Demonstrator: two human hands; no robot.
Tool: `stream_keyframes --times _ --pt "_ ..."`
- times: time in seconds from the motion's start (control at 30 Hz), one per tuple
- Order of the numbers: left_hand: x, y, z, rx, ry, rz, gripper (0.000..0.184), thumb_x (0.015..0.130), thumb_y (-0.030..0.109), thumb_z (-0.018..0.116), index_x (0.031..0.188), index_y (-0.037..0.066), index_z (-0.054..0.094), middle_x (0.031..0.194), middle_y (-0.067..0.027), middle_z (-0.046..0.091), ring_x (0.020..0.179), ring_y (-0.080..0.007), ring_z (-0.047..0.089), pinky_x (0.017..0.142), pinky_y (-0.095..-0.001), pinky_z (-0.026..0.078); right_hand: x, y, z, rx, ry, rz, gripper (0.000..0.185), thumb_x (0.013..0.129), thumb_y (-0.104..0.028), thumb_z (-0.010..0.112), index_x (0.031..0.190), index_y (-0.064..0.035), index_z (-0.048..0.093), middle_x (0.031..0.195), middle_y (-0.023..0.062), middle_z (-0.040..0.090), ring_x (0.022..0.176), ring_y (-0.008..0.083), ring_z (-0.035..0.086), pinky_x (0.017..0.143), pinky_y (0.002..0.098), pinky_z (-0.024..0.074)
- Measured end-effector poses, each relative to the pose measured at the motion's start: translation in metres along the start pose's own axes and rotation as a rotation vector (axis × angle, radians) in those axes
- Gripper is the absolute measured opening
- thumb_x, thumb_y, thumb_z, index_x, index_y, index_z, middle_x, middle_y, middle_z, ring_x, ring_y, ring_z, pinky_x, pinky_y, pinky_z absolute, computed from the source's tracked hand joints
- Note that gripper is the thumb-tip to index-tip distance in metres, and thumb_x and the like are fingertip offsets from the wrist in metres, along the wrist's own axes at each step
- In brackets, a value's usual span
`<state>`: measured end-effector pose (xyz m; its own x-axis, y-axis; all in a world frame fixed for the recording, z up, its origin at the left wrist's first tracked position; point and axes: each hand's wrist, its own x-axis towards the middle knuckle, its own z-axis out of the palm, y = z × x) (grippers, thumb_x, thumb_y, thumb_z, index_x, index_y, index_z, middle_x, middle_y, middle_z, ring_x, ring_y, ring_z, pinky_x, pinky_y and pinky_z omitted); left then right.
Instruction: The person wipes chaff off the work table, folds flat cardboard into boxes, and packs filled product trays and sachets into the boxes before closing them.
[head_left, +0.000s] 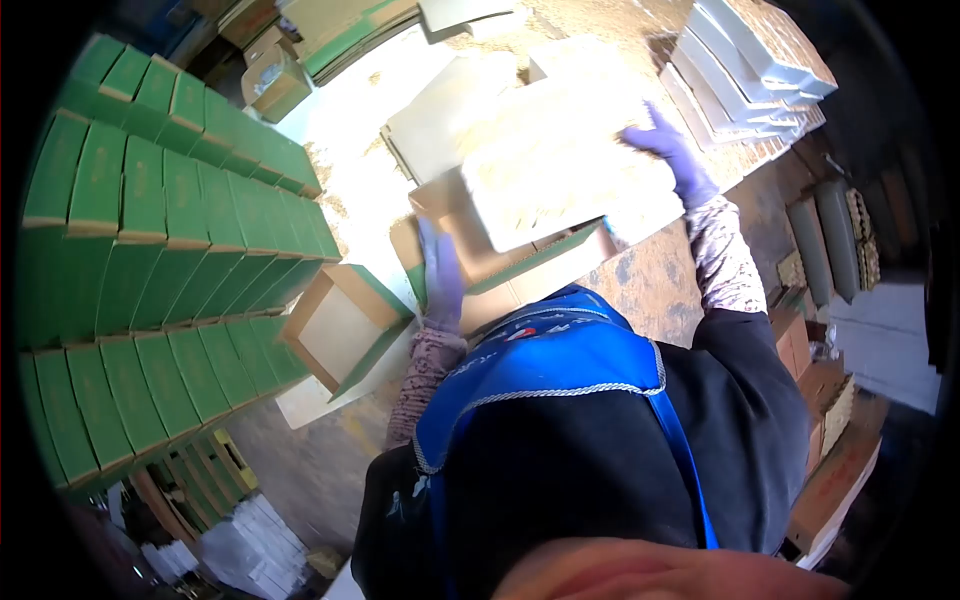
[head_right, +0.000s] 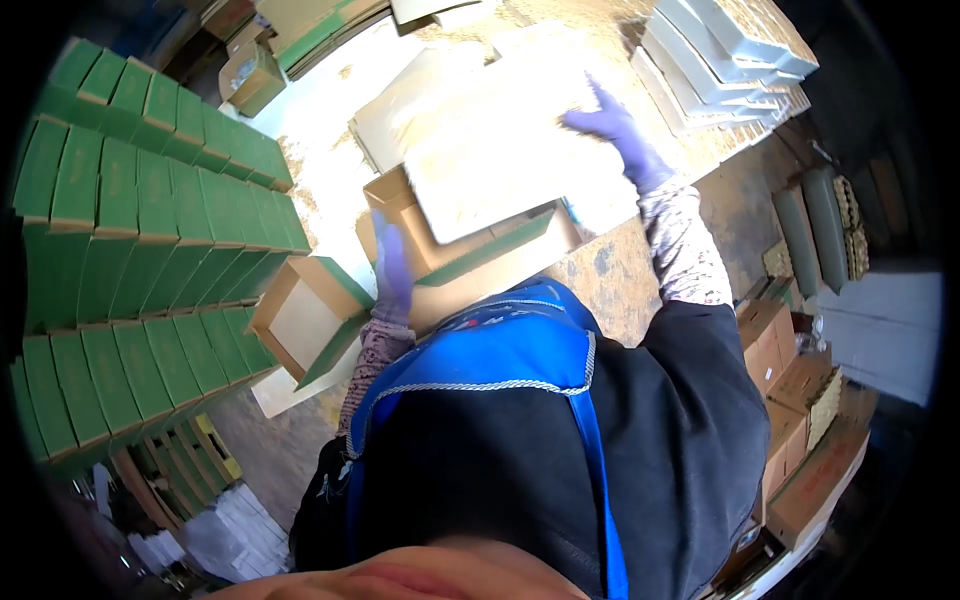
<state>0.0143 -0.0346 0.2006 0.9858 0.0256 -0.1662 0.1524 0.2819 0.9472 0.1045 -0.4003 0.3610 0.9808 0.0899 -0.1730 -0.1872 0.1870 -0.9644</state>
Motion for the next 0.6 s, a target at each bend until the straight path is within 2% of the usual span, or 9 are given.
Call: stream_keyframes --times 0.03,0.17,0.23,0.27,0.33,0.4,0.43,0.5,0.6 --pt "-0.002 -0.003 -0.001 -0.048 -0.023 -0.043 0.062 0.108 0.023 0.042 0.157 -0.006 0.017 0.160 -0.0165 0.031 0.148 -0.0262 0.028 0.121 -0.0346 0.023 -0.009 -0.007 0.023 -0.287 -0.027 0.084 0.089 0.084 -0.019 0.074 0.158 -0.0034 0.027 0.147 0.0240 0.047 0.131 0.0295 0.054 0.107 0.0374 0.0470" --pt "-0.015 -0.008 0.006 0.107 0.166 0.075 0.065 0.107 0.035 0.045 0.153 -0.007 0.028 0.157 -0.0205 0.034 0.145 -0.0292 0.032 0.118 -0.0358 0.027 0.005 0.089 0.068 -0.745 -0.112 -0.168 0.089 0.088 -0.035 0.073 0.157 -0.0048 0.027 0.154 0.0270 0.038 0.140 0.0369 0.042 0.112 0.0402 0.0382" --pt "-0.019 -0.004 0.018 0.845 0.458 0.378 0.068 0.102 0.029 0.054 0.153 -0.007 0.029 0.158 -0.0310 0.026 0.149 -0.0442 0.022 0.123 -0.0491 0.014 0.008 0.123 0.077 -0.951 0.035 -0.373 0.069 0.089 -0.031 0.068 0.147 -0.0035 0.042 0.139 0.0315 0.049 0.126 0.0444 0.051 0.107 0.0445 0.0427" --pt "-0.026 0.020 0.028 1.516 0.277 0.380 0.075 0.096 0.035 0.065 0.154 -0.001 0.032 0.158 -0.0290 0.028 0.147 -0.0485 0.022 0.121 -0.0560 0.014 0.009 0.141 0.071 -1.166 0.037 -0.520 0.059 0.091 -0.027 0.066 0.142 -0.0033 0.047 0.135 0.0287 0.053 0.123 0.0408 0.054 0.106 0.0440 0.0447" --pt "-0.018 0.054 0.062 1.586 0.033 0.312 0.076 0.093 0.035 0.068 0.153 0.004 0.035 0.157 -0.0297 0.030 0.146 -0.0501 0.023 0.119 -0.0595 0.015 0.012 0.147 0.058 -1.372 0.040 -0.677 0.050 0.092 -0.024 0.064 0.136 -0.0031 0.052 0.131 0.0258 0.056 0.120 0.0373 0.058 0.104 0.0435 0.0466" --pt "0.006 0.065 0.090 1.654 -0.270 0.218 0.082 0.086 0.038 0.075 0.153 0.009 0.037 0.154 -0.0306 0.032 0.145 -0.0522 0.025 0.116 -0.0671 0.016 0.000 0.124 0.043 -1.071 0.049 -0.785 0.036 0.092 -0.019 0.062 0.125 -0.0051 0.060 0.121 0.0213 0.062 0.114 0.0365 0.062 0.097 0.0438 0.0515" --pt "0.029 0.046 0.086 1.558 -0.355 0.314 0.088 0.085 0.042 0.076 0.155 0.012 0.033 0.156 -0.0293 0.030 0.145 -0.0527 0.024 0.114 -0.0707 0.016 0.009 0.120 0.019 -1.103 0.072 -0.461 0.029 0.092 -0.015 0.063 0.119 -0.0057 0.064 0.115 0.0192 0.064 0.105 0.0353 0.065 0.089 0.0435 0.0546" --pt "0.047 0.033 0.105 1.766 -0.441 0.074 0.096 0.082 0.048 0.078 0.158 0.020 0.027 0.160 -0.0279 0.022 0.146 -0.0553 0.020 0.114 -0.0709 0.017 0.033 0.146 -0.041 -0.925 0.345 -0.222 0.030 0.097 -0.027 0.056 0.114 -0.0051 0.066 0.110 0.0196 0.068 0.096 0.0379 0.068 0.086 0.0436 0.0550" --pt "0.053 0.010 0.117 1.833 -0.521 -0.201 0.102 0.078 0.053 0.079 0.159 0.031 0.022 0.165 -0.0256 0.009 0.146 -0.0594 0.013 0.113 -0.0713 0.022 0.039 0.220 -0.113 -1.306 0.229 0.073 0.035 0.094 -0.033 0.058 0.125 -0.0174 0.061 0.111 0.0198 0.064 0.106 0.0387 0.060 0.088 0.0512 0.0506"
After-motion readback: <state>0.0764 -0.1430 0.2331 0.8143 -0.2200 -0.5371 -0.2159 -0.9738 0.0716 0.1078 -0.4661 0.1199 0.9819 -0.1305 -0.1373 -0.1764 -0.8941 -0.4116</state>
